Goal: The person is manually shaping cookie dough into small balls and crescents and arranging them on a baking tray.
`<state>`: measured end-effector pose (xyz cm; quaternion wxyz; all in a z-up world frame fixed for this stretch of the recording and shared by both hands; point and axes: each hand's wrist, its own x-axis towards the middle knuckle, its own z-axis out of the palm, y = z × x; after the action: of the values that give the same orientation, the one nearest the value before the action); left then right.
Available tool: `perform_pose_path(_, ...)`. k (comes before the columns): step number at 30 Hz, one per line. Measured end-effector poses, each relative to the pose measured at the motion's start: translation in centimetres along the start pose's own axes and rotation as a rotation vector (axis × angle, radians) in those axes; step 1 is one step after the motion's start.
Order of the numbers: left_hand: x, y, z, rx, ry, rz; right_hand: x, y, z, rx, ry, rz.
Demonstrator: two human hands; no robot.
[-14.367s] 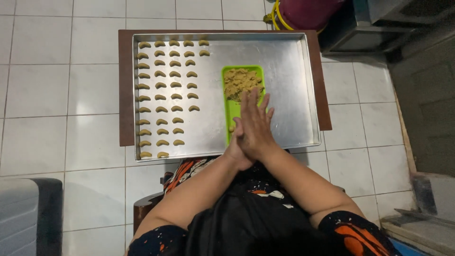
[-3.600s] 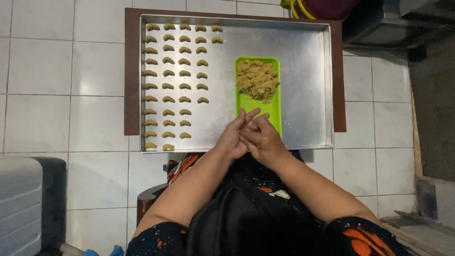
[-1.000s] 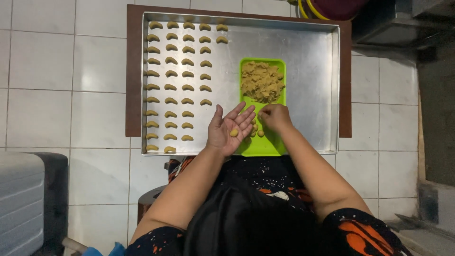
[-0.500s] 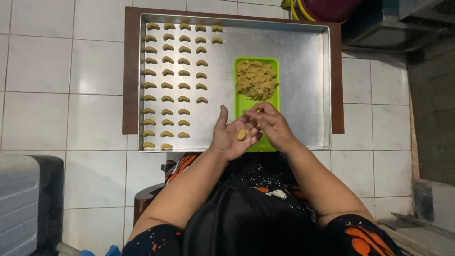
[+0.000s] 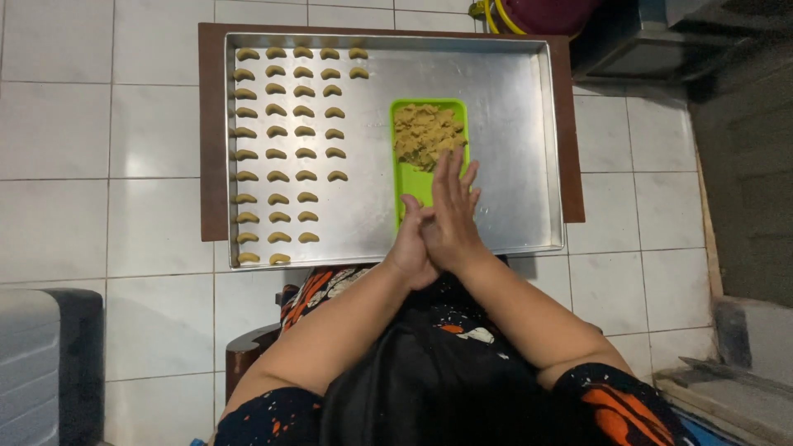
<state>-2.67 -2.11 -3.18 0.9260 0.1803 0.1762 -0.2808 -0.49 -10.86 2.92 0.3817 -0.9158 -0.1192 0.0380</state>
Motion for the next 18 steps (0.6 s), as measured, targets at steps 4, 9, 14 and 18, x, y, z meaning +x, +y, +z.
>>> perform_pose_path(4,-0.7,-0.3,3.1,0.27,-0.563,1.01,-2.7,1.6,2.8,-0.117,-0.014,-0.129)
perform_pose_path(9,-3.8,4.3,4.8,0.017,-0.035,-0.111,-1.7,4.8,2.5,-0.125,-0.123,0.032)
perform_pose_path(14,1.0,-1.9,0.9,0.045,-0.3,0.452,-1.7,2.5,2.5,-0.145,-0.01,-0.077)
perform_pose_path(18,-2.7,3.8,3.2,0.024,0.057,-0.048,-4.3,3.3,5.4,-0.313,-0.036,-0.397)
